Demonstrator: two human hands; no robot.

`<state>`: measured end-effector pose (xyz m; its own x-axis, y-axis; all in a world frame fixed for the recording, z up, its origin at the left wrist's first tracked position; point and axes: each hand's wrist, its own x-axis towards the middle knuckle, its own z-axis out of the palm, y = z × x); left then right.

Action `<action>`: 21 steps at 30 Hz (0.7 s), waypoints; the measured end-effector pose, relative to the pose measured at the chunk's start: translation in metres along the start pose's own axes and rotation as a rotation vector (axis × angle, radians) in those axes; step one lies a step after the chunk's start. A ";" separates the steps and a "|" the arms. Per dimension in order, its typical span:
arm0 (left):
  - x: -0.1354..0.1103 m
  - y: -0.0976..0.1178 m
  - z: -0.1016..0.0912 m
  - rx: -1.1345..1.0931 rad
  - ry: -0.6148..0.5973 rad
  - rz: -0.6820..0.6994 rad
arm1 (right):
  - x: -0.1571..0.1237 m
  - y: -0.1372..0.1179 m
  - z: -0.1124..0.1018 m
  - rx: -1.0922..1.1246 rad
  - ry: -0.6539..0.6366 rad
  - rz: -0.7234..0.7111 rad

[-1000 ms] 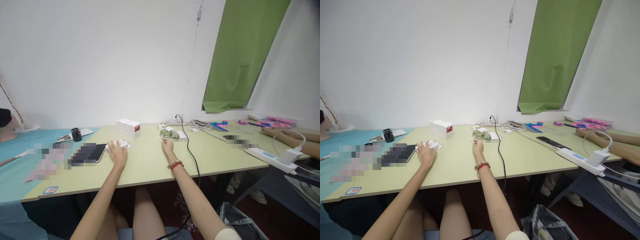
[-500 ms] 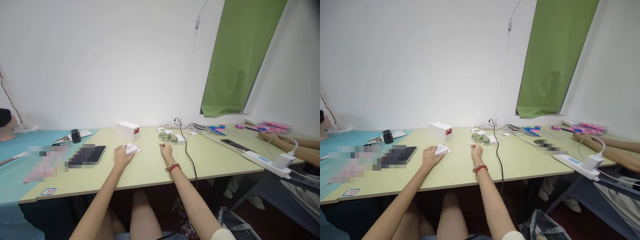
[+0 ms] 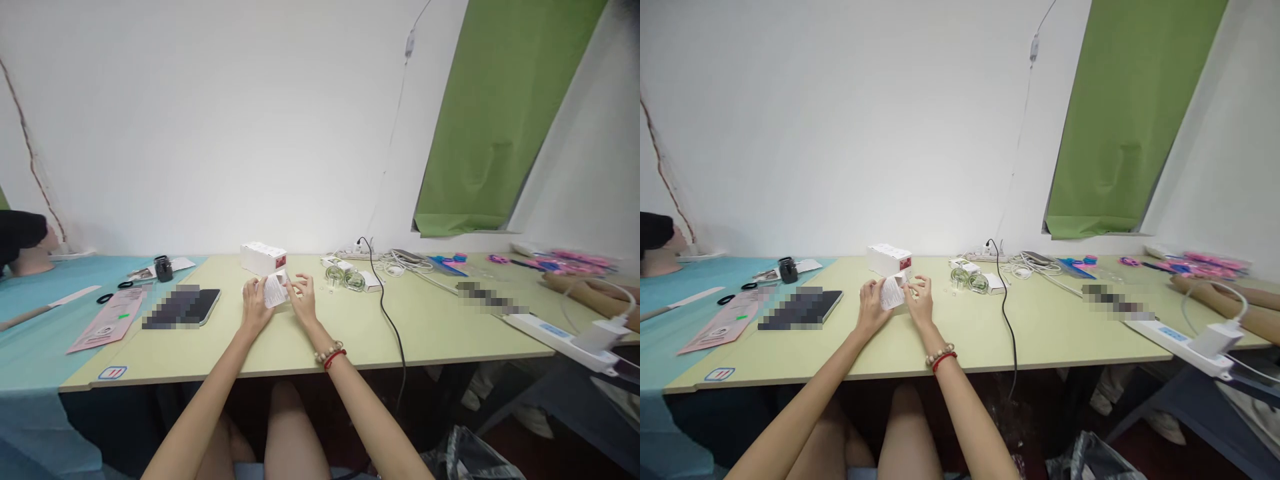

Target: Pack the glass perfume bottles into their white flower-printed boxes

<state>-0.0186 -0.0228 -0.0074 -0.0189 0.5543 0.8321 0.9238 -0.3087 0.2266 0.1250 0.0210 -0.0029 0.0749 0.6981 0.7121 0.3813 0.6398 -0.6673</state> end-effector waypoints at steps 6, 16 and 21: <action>0.001 0.000 0.003 -0.016 0.039 -0.003 | -0.004 -0.005 0.007 0.058 -0.025 0.019; 0.001 -0.001 0.002 -0.039 0.055 -0.022 | -0.003 -0.009 0.001 -0.001 0.000 0.038; -0.001 0.000 0.002 -0.011 0.036 0.001 | -0.004 -0.009 -0.003 -0.006 0.019 0.035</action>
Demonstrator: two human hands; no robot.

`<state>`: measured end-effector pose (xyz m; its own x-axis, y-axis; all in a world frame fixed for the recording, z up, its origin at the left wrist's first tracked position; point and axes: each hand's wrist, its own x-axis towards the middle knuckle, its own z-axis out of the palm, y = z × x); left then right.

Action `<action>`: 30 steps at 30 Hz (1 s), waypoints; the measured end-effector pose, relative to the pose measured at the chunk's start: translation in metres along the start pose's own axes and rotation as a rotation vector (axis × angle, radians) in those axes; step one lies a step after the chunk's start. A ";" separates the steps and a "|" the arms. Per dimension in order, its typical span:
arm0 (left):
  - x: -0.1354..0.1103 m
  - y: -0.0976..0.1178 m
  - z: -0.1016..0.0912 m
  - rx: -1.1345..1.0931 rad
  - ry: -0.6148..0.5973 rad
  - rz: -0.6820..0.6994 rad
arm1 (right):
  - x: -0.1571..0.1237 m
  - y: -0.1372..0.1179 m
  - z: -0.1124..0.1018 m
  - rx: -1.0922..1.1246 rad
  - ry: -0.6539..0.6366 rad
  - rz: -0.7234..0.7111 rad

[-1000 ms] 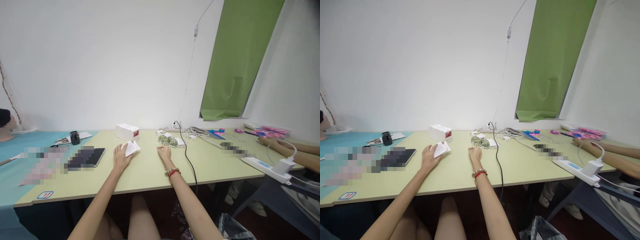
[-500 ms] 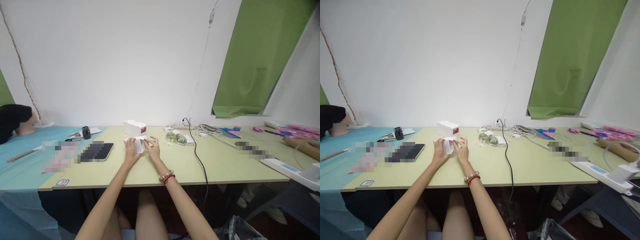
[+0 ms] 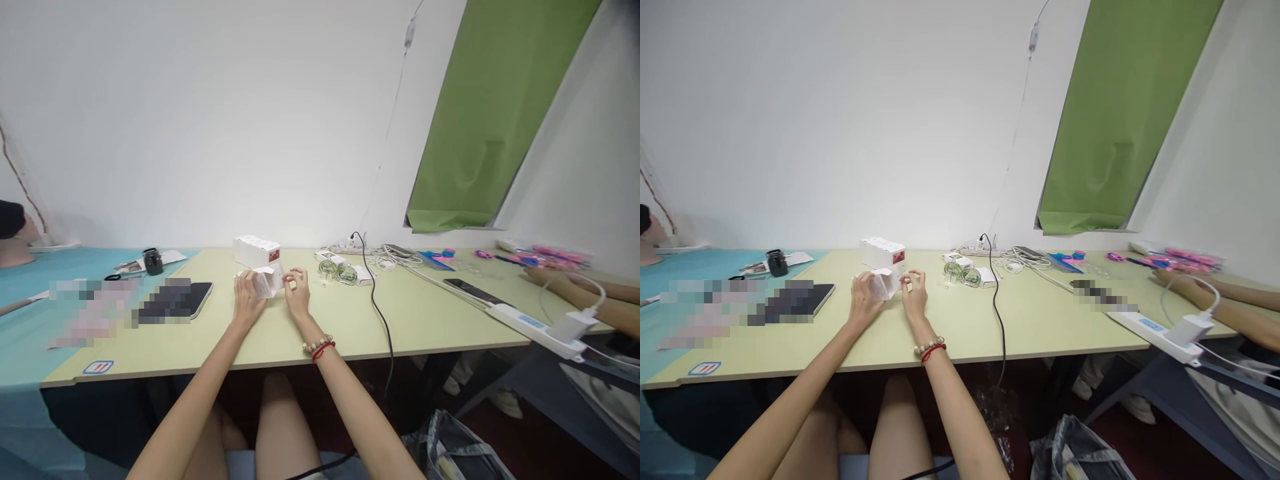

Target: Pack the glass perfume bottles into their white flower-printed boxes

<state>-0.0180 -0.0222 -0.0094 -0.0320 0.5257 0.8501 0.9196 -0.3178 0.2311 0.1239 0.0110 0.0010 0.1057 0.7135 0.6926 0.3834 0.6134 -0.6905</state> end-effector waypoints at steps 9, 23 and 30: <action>0.001 0.000 0.000 0.038 -0.028 0.000 | 0.000 0.005 0.001 0.063 -0.032 0.078; 0.000 -0.006 0.000 0.149 0.002 -0.169 | 0.025 0.042 -0.015 0.278 0.410 0.581; -0.002 -0.005 0.004 0.123 -0.137 -0.017 | 0.024 0.057 -0.011 0.325 0.311 0.720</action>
<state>-0.0213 -0.0182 -0.0140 -0.0023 0.6351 0.7724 0.9607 -0.2131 0.1781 0.1578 0.0590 -0.0196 0.4887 0.8707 0.0545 -0.1520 0.1465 -0.9775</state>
